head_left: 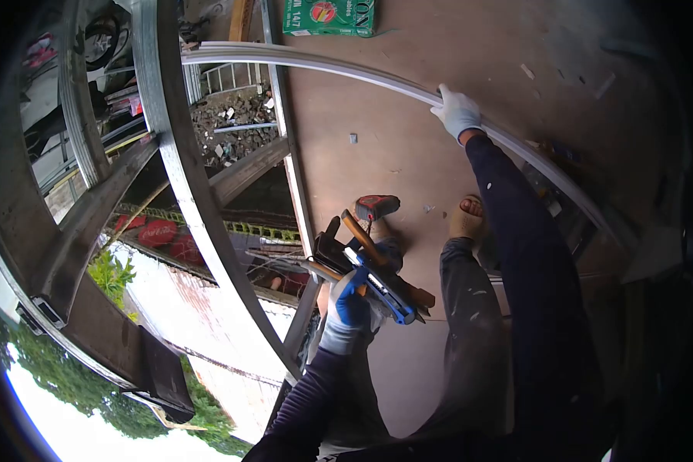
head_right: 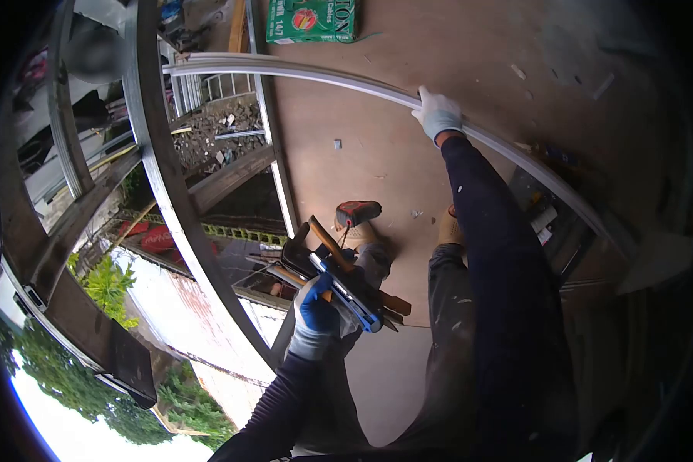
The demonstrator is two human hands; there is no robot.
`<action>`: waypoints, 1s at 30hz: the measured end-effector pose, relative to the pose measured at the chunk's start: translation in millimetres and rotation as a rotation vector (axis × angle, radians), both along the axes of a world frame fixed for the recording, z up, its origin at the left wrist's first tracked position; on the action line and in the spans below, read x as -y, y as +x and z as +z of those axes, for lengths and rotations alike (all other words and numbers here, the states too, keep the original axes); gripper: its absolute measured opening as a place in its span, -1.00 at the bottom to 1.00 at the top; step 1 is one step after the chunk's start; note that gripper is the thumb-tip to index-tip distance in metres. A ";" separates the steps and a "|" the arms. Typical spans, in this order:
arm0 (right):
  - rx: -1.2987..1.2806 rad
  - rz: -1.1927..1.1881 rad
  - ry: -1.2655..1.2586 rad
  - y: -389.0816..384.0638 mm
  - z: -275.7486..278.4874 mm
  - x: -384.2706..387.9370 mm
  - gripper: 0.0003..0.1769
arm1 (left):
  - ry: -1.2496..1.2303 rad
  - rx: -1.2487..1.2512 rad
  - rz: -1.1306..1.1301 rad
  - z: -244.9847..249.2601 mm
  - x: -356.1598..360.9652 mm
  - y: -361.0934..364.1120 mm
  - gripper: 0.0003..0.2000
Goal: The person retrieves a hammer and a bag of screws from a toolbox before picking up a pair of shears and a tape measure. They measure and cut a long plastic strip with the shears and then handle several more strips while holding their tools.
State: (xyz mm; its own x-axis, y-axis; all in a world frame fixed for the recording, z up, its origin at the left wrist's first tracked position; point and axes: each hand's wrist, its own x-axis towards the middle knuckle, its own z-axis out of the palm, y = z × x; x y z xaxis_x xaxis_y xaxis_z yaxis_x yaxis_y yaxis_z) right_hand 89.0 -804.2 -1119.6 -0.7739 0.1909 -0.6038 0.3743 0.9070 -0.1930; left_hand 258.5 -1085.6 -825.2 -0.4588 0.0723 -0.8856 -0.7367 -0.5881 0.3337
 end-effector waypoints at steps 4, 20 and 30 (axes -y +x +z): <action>-0.106 0.032 0.053 -34.5 3.3 11.5 -0.20 | 0.040 0.045 0.162 6.4 -6.2 -25.0 -0.52; -0.002 -0.858 -0.812 195.2 209.6 72.0 -0.56 | -0.322 -0.317 0.072 -206.5 9.6 -149.3 -0.83; 0.094 -0.580 -0.775 222.5 264.9 69.8 -0.63 | -0.668 -0.121 0.045 -350.1 12.5 -235.3 -0.69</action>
